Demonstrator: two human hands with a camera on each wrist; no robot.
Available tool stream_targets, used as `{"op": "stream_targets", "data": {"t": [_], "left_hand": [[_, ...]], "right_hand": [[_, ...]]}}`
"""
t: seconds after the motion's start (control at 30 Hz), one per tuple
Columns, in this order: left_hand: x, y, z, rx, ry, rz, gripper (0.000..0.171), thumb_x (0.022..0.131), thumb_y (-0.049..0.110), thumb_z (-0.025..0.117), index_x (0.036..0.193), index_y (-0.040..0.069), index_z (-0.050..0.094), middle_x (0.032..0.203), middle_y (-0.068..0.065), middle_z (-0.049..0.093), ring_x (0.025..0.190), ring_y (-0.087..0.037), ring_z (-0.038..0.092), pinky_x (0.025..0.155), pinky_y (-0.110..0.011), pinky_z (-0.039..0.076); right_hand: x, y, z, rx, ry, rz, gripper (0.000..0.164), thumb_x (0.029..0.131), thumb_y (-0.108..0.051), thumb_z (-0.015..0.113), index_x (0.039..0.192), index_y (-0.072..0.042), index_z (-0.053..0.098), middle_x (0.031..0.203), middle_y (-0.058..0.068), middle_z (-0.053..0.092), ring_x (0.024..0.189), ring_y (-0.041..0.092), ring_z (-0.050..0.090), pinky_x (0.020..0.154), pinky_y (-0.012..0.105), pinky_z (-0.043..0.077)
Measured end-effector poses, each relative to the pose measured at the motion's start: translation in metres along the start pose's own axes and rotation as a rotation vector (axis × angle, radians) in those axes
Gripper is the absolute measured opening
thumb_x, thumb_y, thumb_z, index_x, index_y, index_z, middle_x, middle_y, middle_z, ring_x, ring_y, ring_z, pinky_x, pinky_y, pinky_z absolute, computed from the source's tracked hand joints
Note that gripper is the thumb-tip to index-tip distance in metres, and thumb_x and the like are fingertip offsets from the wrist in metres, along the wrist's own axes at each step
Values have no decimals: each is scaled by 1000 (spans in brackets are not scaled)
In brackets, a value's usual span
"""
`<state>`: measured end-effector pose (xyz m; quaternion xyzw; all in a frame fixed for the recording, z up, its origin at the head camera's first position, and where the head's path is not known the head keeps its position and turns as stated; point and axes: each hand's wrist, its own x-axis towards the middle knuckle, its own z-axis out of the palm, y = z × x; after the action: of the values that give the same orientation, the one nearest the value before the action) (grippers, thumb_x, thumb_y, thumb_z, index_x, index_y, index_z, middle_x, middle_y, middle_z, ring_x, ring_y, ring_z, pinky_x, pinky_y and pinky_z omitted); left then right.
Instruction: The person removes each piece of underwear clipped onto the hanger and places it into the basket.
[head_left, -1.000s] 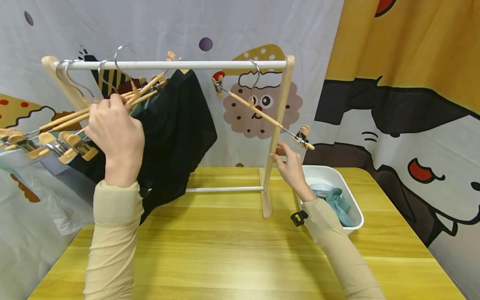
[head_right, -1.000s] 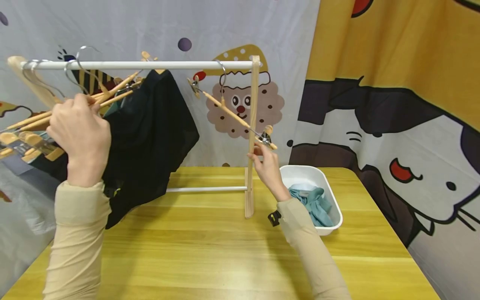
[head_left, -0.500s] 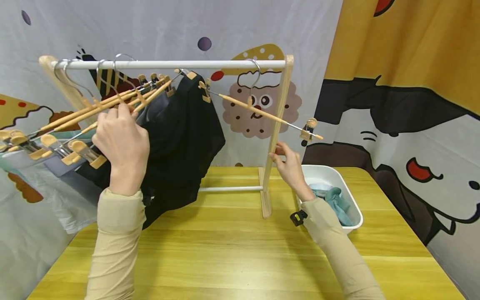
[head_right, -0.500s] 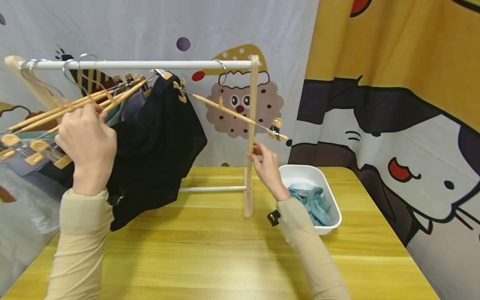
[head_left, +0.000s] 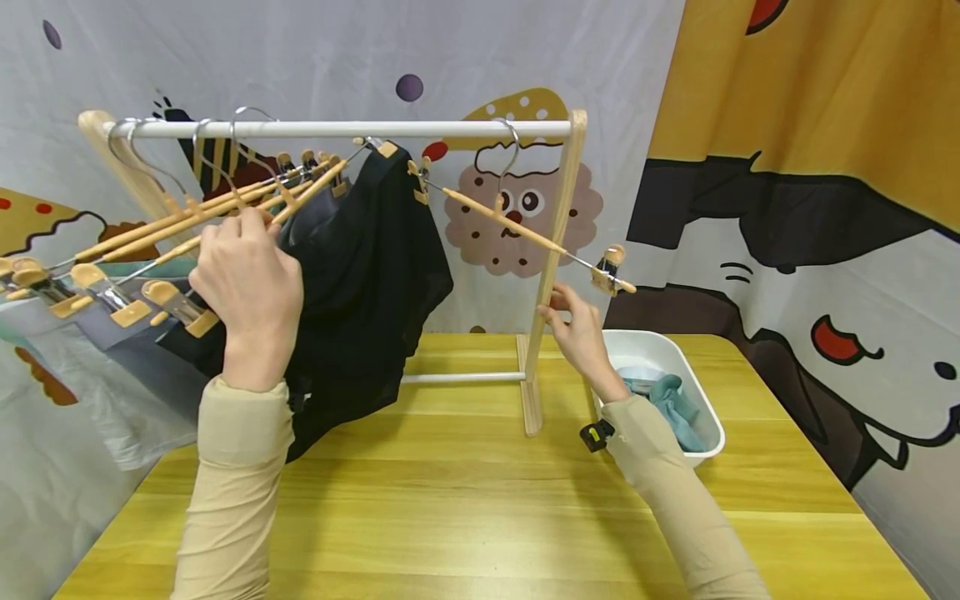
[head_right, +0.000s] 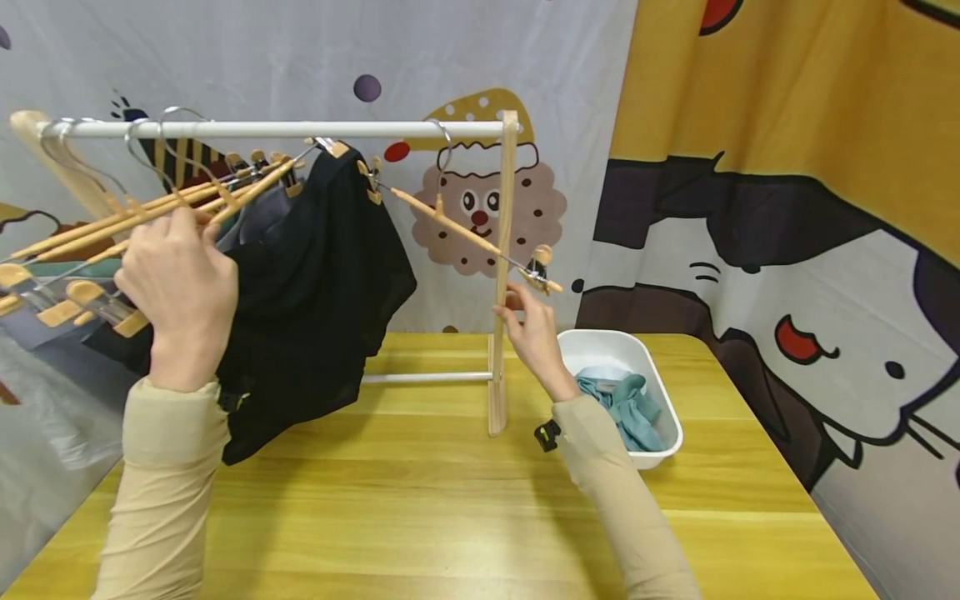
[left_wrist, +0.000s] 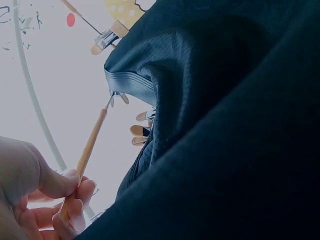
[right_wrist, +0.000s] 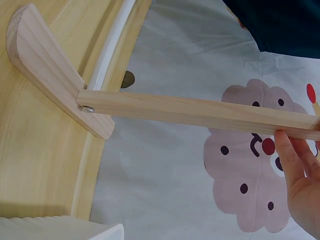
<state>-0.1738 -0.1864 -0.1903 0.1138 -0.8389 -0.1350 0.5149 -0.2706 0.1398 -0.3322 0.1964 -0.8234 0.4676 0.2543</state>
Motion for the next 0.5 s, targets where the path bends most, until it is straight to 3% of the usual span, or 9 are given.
{"op": "stream_targets", "data": {"t": [0.5], "left_hand": [[-2, -3, -1, -14, 47, -11, 31, 99, 17, 43, 104, -5, 63, 94, -27, 65, 86, -46, 54, 62, -61, 42]], "right_hand": [[0, -1, -1, 26, -14, 16, 31, 91, -11, 63, 120, -1, 59, 109, 24, 67, 99, 34, 66, 77, 45, 57]]}}
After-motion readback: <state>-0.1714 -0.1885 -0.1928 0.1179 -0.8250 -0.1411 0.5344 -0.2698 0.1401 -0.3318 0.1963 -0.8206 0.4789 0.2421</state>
